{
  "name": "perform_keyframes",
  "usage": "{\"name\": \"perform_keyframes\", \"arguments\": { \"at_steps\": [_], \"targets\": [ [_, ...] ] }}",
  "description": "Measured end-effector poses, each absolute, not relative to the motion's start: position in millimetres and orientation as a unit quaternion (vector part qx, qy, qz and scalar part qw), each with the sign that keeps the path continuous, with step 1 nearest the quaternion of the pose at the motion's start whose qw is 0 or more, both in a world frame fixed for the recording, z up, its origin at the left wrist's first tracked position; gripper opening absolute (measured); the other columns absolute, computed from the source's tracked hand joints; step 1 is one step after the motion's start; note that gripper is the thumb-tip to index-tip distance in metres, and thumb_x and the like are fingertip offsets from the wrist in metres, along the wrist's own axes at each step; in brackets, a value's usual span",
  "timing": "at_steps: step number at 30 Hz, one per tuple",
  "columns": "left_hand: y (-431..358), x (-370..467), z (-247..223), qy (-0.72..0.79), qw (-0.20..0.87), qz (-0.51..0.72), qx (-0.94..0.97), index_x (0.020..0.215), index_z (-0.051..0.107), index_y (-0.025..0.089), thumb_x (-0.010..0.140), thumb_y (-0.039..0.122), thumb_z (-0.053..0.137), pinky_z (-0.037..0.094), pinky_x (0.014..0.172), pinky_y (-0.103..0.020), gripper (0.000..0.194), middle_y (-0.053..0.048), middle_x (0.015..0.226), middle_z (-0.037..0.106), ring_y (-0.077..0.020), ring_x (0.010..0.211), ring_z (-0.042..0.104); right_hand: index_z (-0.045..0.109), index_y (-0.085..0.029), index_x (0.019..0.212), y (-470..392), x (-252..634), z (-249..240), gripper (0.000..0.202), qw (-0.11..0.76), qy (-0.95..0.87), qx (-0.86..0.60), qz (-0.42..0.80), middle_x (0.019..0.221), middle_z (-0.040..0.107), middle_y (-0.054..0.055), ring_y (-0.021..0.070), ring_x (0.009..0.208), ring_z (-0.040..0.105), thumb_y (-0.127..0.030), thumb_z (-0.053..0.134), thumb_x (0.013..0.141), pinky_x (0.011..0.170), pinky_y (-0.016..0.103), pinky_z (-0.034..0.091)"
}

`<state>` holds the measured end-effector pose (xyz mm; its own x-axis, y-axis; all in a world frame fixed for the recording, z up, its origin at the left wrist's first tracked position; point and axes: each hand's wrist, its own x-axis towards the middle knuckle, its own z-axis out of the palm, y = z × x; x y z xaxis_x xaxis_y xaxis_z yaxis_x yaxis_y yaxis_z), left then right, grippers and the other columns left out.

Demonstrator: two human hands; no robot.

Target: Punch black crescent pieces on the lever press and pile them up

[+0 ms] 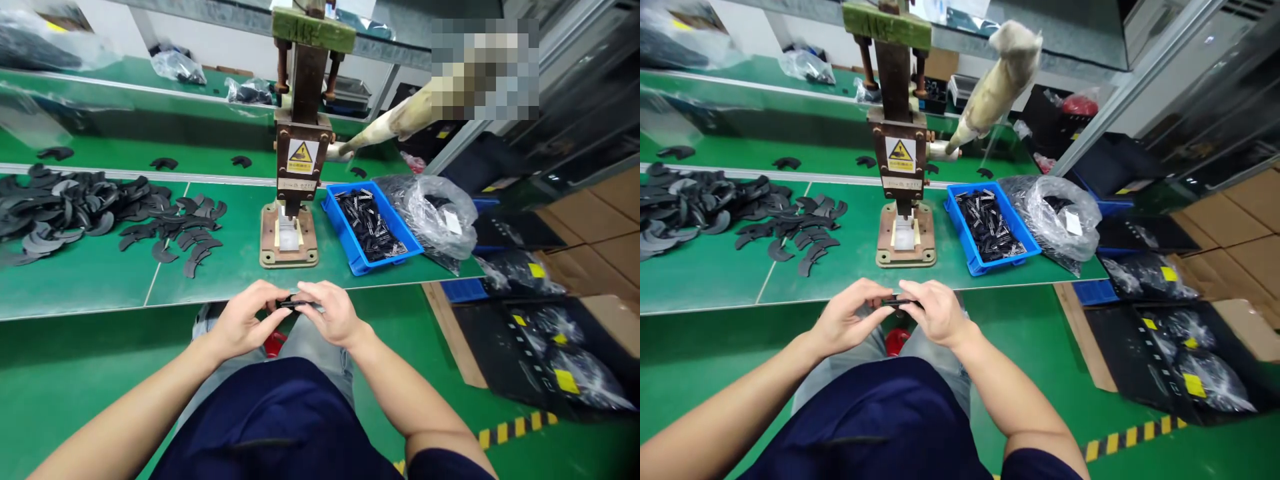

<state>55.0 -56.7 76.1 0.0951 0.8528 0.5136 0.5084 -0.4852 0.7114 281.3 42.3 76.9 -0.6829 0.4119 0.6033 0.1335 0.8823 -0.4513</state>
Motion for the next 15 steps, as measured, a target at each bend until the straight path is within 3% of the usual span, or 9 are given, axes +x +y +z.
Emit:
{"name": "perform_keyframes", "arguments": {
  "at_steps": [5, 10, 15],
  "targets": [
    [-56, 55, 77, 0.469, 0.194, 0.466, 0.725, 0.129, 0.069, 0.026, 0.101, 0.023, 0.071, 0.061, 0.076, -0.033, 0.028, -0.007, 0.104, 0.076, -0.0173, 0.084, 0.070, 0.036, -0.030, 0.161, 42, 281, 72, 0.070, 0.371, -0.896, -0.146, 0.193, 0.111, 0.086, 0.004, 0.0213, 0.095, 0.081, -0.024, 0.070, 0.100, 0.084, 0.039, 0.065],
    [-58, 57, 80, 0.475, 0.186, 0.472, 0.719, 0.125, 0.070, 0.025, 0.100, 0.025, 0.073, 0.060, 0.073, -0.031, 0.026, -0.003, 0.092, 0.075, -0.0159, 0.078, 0.069, 0.035, -0.030, 0.162, 41, 279, 67, 0.071, 0.375, -0.894, -0.141, 0.200, 0.113, 0.085, 0.005, 0.0220, 0.099, 0.081, -0.024, 0.069, 0.100, 0.086, 0.040, 0.065],
    [-51, 47, 81, 0.472, 0.158, 0.468, 0.730, 0.115, 0.075, 0.024, 0.102, 0.022, 0.069, 0.062, 0.082, -0.033, 0.015, -0.007, 0.100, 0.078, -0.0184, 0.090, 0.074, 0.042, -0.029, 0.158, 51, 280, 82, 0.065, 0.340, -0.905, -0.153, 0.207, 0.119, 0.083, 0.007, 0.0231, 0.109, 0.079, -0.030, 0.070, 0.100, 0.094, 0.043, 0.065]
  ]
}}
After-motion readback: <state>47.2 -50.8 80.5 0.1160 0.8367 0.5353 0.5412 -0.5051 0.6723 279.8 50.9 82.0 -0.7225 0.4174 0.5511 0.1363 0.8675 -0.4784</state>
